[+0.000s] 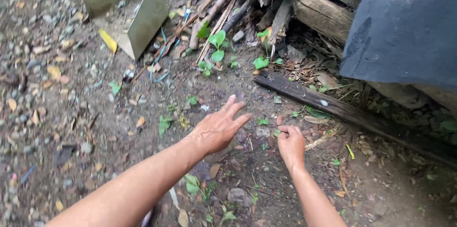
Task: The recorder is clearing weeds or small plants from the soil near a wood pile and shelter.
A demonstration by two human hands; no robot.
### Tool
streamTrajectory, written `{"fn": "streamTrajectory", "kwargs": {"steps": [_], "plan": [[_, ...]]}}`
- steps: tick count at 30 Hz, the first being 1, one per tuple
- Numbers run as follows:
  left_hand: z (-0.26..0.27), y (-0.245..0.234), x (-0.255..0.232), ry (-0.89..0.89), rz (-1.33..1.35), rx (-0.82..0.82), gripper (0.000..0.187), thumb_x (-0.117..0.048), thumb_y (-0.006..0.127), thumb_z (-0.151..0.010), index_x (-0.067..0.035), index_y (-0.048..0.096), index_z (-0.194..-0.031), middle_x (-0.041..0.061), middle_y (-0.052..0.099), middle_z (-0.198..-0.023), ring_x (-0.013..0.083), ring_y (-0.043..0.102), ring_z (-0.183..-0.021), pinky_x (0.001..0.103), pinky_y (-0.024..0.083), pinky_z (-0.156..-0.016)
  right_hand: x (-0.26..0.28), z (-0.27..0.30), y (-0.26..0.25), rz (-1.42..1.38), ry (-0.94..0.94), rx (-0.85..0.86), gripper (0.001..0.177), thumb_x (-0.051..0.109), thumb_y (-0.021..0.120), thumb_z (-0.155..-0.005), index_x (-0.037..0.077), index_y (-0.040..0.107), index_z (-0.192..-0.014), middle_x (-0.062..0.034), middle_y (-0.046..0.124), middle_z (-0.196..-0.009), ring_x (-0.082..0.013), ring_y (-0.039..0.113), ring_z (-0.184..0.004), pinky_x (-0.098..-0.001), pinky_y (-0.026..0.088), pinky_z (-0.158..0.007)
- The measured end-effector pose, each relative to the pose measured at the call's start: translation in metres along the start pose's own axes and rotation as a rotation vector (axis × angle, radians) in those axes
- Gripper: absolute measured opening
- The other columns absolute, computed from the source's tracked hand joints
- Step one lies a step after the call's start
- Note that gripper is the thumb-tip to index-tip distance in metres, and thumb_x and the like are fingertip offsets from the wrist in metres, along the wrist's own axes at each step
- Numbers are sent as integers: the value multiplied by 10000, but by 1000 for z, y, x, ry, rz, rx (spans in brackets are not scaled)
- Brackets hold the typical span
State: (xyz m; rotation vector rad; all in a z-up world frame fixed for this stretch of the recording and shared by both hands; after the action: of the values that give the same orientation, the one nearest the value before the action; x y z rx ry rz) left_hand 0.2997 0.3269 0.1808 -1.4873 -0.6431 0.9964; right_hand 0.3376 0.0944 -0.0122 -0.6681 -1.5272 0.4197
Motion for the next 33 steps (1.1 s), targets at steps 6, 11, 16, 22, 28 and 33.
{"fn": "streamTrajectory", "kwargs": {"steps": [6,11,16,22,28,33], "plan": [[-15,-9,30,168,-65,47,682,3,624,-748,-111,510,-1410,194,384,-1533,468,243,-1480,509,459,-1055,32,8,8,-159,168,-96,169,186,760,-865,33,753,-936,-129,714,-995,-249,755,-831,-363,565,-789],[-49,20,38,277,-47,64,672,6,619,-791,-148,510,-1436,180,397,-1538,469,255,-1491,492,450,-1081,34,5,8,-194,278,-206,150,138,712,-892,45,735,-1008,-107,728,-1067,-228,760,-854,-353,579,-796],[-78,70,44,329,44,109,737,-36,693,-684,-133,519,-1393,176,425,-1518,411,386,-1419,471,473,-1046,39,21,5,-166,412,-245,176,116,677,-934,67,720,-1098,-102,719,-1164,-231,748,-923,-359,556,-843],[-96,128,51,303,323,-25,473,-120,691,-898,-121,558,-1352,135,574,-1319,361,595,-1182,478,539,-924,15,37,18,-314,541,-385,180,84,635,-932,44,704,-1094,-73,689,-1235,-203,738,-916,-334,640,-714],[-108,142,37,327,437,-46,535,-165,735,-848,-67,550,-1341,150,567,-1222,374,589,-1080,469,525,-899,-19,47,38,-366,610,-439,187,96,628,-954,60,720,-1114,-56,670,-1202,-159,688,-919,-320,629,-682],[-116,182,47,309,413,-62,359,-175,713,-885,-105,635,-1229,139,595,-1083,352,609,-1048,462,529,-867,-45,61,75,-537,658,-410,210,102,625,-965,86,693,-1163,-27,709,-1118,-130,665,-863,-300,594,-652]]}}
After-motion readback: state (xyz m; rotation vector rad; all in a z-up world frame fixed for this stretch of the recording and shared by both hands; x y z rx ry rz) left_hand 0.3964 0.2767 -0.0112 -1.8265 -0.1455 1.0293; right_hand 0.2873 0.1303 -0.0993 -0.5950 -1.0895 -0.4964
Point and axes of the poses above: each hand's wrist, its own z-axis away from the middle knuckle, its own y-axis out of the palm, x = y × z, the point moved 6 cm from there along -z, towards the middle knuckle
